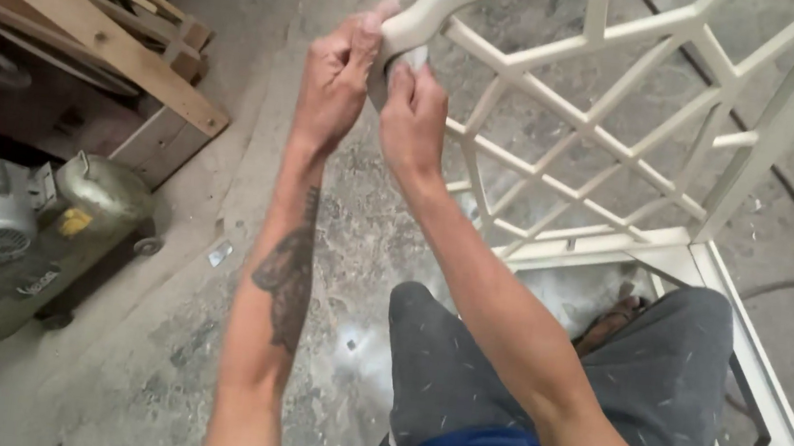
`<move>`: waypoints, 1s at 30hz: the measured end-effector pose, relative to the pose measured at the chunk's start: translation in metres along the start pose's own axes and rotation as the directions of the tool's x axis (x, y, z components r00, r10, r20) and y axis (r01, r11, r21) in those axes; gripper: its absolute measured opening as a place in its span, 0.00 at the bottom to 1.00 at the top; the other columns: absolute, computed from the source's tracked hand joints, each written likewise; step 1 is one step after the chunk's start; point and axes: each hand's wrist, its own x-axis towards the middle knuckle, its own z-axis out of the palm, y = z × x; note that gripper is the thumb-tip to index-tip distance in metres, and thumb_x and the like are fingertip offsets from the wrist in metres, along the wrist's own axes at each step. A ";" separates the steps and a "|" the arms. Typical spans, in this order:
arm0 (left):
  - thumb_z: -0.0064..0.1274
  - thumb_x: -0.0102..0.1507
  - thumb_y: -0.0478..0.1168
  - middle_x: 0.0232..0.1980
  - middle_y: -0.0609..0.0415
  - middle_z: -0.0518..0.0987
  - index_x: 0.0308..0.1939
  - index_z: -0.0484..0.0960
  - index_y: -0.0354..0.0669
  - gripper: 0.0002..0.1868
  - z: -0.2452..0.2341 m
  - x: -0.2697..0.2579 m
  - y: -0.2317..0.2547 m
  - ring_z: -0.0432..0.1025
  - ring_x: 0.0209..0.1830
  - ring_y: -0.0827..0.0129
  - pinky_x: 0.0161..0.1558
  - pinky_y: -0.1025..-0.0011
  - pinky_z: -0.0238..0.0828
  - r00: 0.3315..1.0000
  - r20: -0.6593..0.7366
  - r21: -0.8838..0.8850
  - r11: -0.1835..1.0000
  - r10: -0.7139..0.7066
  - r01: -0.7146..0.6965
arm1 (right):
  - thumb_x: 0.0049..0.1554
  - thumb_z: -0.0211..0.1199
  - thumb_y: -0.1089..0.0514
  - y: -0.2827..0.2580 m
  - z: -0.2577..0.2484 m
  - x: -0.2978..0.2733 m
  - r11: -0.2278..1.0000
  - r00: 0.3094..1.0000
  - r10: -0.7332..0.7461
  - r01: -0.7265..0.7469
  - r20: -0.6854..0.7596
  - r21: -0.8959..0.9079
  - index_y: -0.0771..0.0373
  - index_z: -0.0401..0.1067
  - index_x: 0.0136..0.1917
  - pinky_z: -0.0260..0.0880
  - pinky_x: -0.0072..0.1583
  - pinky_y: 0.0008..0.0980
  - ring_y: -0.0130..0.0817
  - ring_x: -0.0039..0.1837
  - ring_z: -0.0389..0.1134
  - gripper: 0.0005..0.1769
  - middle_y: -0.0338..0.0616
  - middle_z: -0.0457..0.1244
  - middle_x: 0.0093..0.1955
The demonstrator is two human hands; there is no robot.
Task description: Sanding the frame of a white wooden chair with sandpaper
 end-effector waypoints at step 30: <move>0.55 0.76 0.39 0.55 0.36 0.80 0.74 0.58 0.31 0.30 0.015 0.006 -0.008 0.78 0.51 0.53 0.53 0.55 0.81 0.846 0.285 0.834 0.319 0.451 -0.451 | 0.68 0.44 0.58 -0.006 -0.111 -0.012 0.938 0.932 0.133 -0.228 0.337 0.260 0.70 0.67 0.58 0.51 0.20 0.19 0.32 0.45 0.78 0.15 0.64 0.71 0.49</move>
